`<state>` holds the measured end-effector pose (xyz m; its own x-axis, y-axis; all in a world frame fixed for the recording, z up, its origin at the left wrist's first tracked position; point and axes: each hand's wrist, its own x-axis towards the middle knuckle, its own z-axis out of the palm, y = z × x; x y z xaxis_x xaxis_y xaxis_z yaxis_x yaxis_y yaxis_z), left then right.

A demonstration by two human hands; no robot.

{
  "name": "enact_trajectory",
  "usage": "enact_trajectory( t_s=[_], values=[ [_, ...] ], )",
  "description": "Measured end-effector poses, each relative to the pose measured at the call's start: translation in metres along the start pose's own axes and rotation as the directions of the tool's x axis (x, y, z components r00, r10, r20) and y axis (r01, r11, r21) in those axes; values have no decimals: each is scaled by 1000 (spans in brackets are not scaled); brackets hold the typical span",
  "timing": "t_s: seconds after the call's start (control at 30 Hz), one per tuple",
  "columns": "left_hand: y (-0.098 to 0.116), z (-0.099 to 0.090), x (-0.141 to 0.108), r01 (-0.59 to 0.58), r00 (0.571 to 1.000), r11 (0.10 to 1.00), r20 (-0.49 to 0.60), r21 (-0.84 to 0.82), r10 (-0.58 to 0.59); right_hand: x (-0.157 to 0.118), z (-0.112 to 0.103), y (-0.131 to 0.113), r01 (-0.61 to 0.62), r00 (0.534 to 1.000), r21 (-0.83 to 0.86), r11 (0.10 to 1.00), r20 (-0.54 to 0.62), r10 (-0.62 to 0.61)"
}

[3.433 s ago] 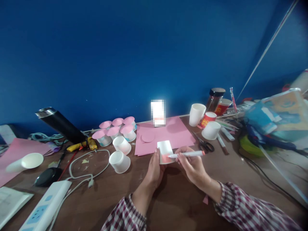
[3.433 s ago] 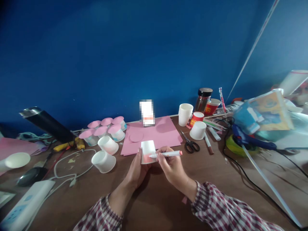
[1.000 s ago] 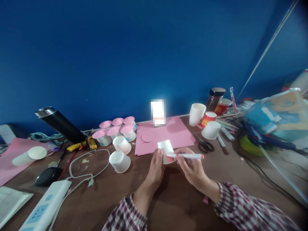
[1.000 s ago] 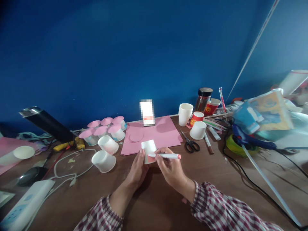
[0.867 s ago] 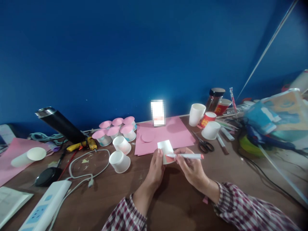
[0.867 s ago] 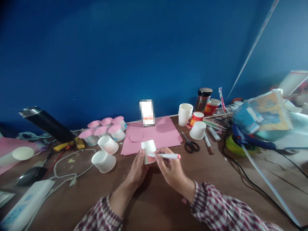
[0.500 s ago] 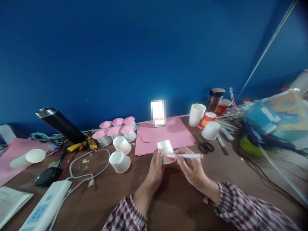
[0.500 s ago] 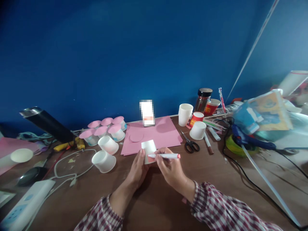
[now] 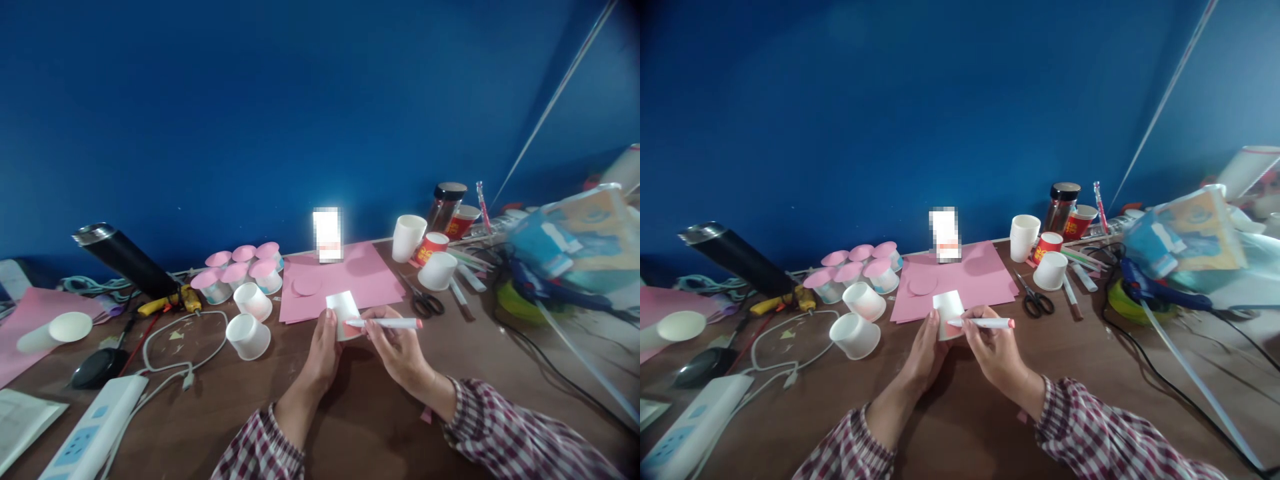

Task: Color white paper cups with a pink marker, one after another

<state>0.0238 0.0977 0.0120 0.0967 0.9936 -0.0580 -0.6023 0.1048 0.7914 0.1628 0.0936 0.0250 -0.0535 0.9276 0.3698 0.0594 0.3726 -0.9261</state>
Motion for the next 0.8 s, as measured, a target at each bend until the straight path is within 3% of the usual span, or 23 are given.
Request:
enact_trajectory(
  t_s=[0.8],
  values=[
    [0,-1,3,21,997,999,-79,-40,-24,2,-4,7,-14,998,-38,999,-69,12]
  ],
)
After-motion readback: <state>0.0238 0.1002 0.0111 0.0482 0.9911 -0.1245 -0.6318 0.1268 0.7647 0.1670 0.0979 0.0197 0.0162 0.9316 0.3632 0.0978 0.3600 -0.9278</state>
